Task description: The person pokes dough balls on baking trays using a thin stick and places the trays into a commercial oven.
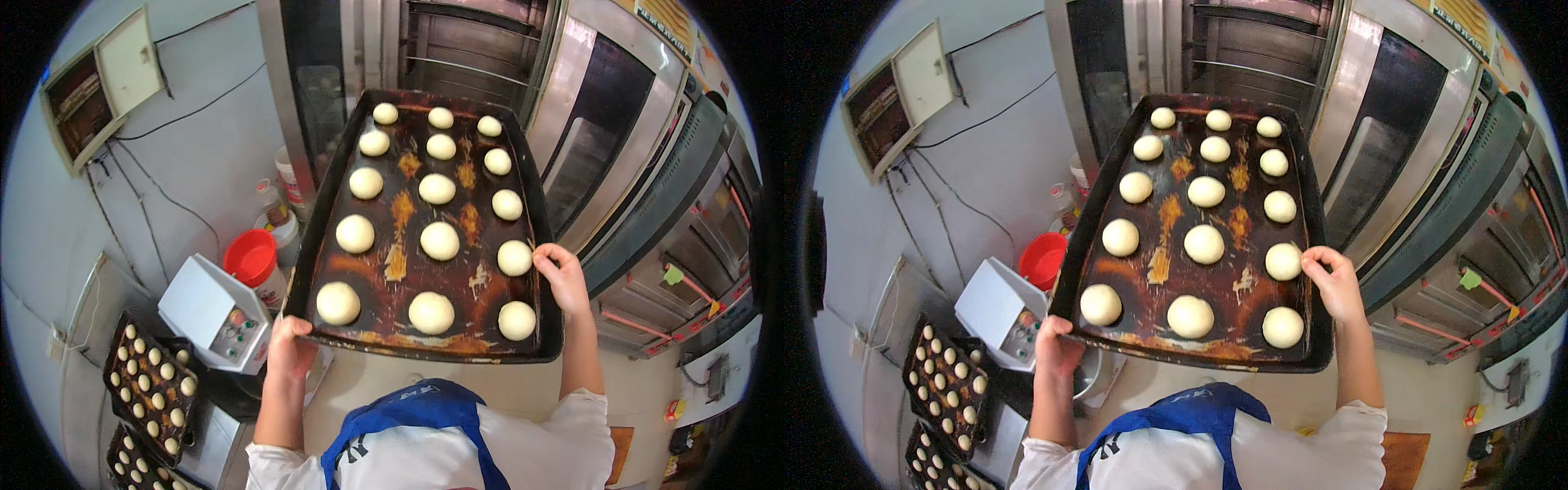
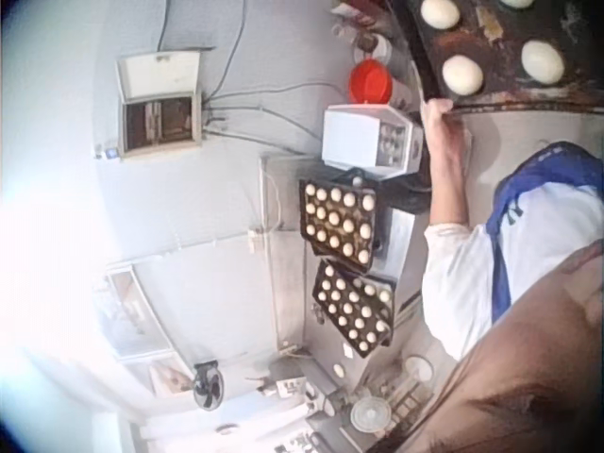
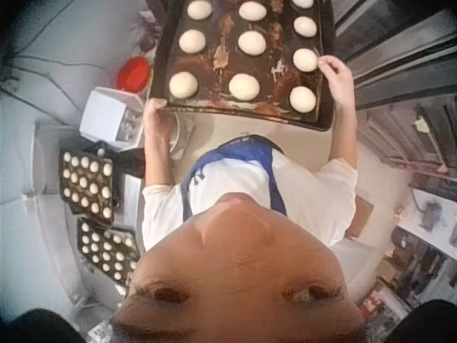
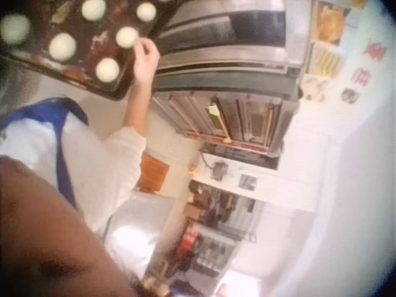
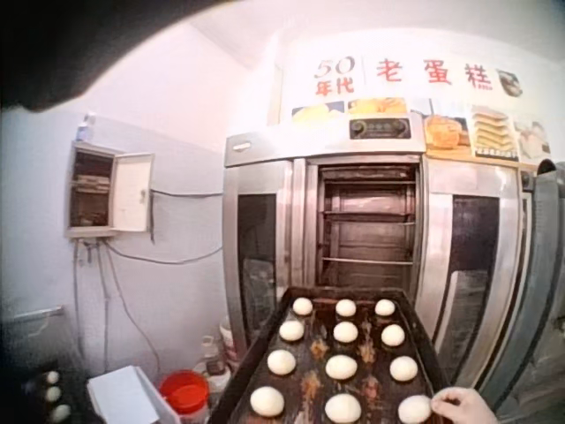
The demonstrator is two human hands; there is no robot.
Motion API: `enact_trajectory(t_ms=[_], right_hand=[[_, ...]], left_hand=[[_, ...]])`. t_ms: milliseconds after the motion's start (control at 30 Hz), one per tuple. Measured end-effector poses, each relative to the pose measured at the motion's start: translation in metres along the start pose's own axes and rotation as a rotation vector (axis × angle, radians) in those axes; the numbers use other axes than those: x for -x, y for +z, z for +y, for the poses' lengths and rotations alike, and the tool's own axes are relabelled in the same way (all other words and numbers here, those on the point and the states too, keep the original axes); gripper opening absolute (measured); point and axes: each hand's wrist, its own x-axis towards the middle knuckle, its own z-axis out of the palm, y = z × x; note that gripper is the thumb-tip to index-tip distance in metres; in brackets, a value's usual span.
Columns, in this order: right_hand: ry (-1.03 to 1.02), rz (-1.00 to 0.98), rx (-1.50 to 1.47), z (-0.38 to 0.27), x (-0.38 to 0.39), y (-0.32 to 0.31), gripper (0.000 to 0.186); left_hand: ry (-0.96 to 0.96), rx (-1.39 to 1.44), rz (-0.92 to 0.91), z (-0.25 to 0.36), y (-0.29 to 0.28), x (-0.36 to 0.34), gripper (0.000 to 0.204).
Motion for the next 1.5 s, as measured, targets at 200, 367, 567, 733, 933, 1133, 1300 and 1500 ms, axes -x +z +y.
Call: enact_trajectory(t_ms=[200, 367, 567, 733, 933, 1133, 1300, 1500], right_hand=[[-0.011, 0.241, -0.001, 0.053, 0.018, -0.169, 0.011], [-0.059, 0.239, -0.009, 0.053, 0.008, -0.190, 0.014], [-0.052, 0.232, -0.018, 0.058, -0.010, -0.194, 0.017], [0.007, 0.270, 0.108, 0.056, -0.017, -0.193, 0.010], [-0.689, 0.976, 1.088, 0.047, 0.004, -0.130, 0.009], [-0.786, 0.939, 0.978, 0.078, -0.045, -0.098, 0.009], [-0.774, 0.944, 0.851, 0.075, -0.091, -0.102, 0.007], [-0.500, 0.989, 0.909, 0.107, -0.114, -0.142, 0.016]], left_hand=[[-0.078, 0.004, -0.283, -0.084, 0.158, -0.043, 0.048], [-0.094, -0.021, -0.349, -0.081, 0.182, -0.069, 0.050], [-0.187, -0.050, -0.460, -0.070, 0.189, -0.075, 0.051], [-0.290, -0.032, -0.570, -0.078, 0.196, -0.095, 0.051], [-0.250, 0.021, -0.513, -0.116, 0.215, -0.159, 0.043], [-0.255, 0.075, -0.528, -0.141, 0.265, -0.223, 0.036], [-0.213, 0.094, -0.533, -0.136, 0.279, -0.256, 0.037], [0.012, 0.058, -0.312, -0.188, 0.325, -0.255, 0.094]])
